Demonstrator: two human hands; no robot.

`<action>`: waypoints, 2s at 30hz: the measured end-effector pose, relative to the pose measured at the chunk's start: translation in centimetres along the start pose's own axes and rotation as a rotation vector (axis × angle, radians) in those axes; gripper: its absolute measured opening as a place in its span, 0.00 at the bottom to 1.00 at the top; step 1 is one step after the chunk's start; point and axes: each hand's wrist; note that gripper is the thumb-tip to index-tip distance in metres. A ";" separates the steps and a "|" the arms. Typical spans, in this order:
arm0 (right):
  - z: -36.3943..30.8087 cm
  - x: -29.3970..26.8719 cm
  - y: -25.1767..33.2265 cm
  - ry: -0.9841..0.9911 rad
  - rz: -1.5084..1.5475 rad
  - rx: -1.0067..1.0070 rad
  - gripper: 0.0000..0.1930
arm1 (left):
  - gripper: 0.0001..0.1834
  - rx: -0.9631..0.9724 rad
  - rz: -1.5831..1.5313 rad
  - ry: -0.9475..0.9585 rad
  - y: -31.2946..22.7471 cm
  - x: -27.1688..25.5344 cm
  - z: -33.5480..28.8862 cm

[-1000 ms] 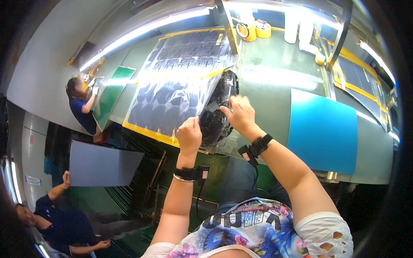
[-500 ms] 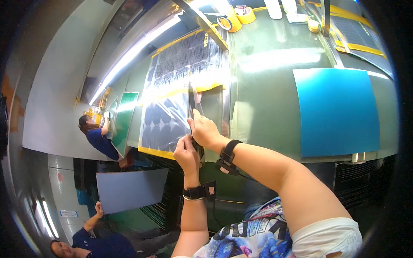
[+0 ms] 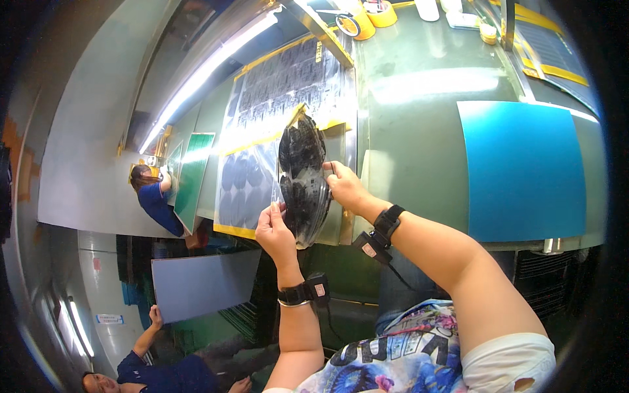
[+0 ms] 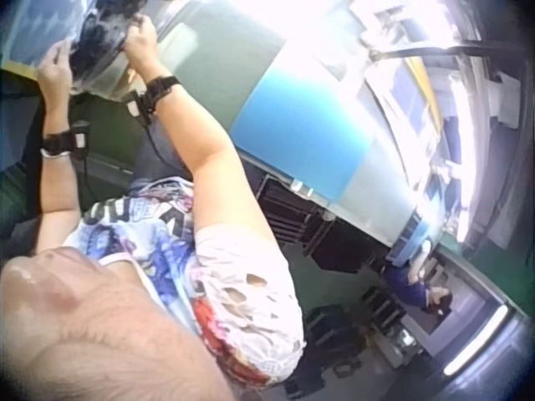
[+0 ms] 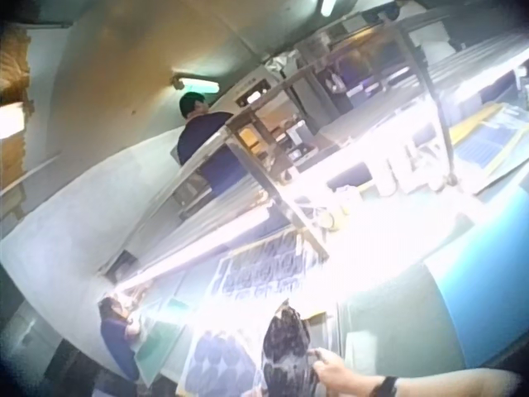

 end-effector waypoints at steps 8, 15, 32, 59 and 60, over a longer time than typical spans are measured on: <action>-0.2 -0.8 -0.7 0.019 -0.030 -0.032 0.18 | 0.12 0.006 -0.005 0.023 -0.3 0.2 -0.6; 0.9 -1.4 -2.3 -0.019 0.011 -0.103 0.23 | 0.09 0.260 0.211 -0.052 0.9 2.6 -2.3; -1.4 -1.6 0.9 -0.083 -1.127 -0.654 0.18 | 0.09 0.120 0.079 -0.157 1.3 4.4 -2.2; -13.0 -10.8 12.7 -0.131 -0.651 -0.204 0.11 | 0.07 0.309 0.301 -0.134 4.1 5.9 -3.7; -14.8 -12.1 13.6 -0.206 -0.644 -0.208 0.09 | 0.08 0.354 0.307 -0.148 4.1 6.0 -4.0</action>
Point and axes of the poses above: each hand's wrist, its own z-axis towards the middle knuckle, its own x-axis out of the palm, y = z × x, and after that the axes turned 13 degrees about z, right-handed
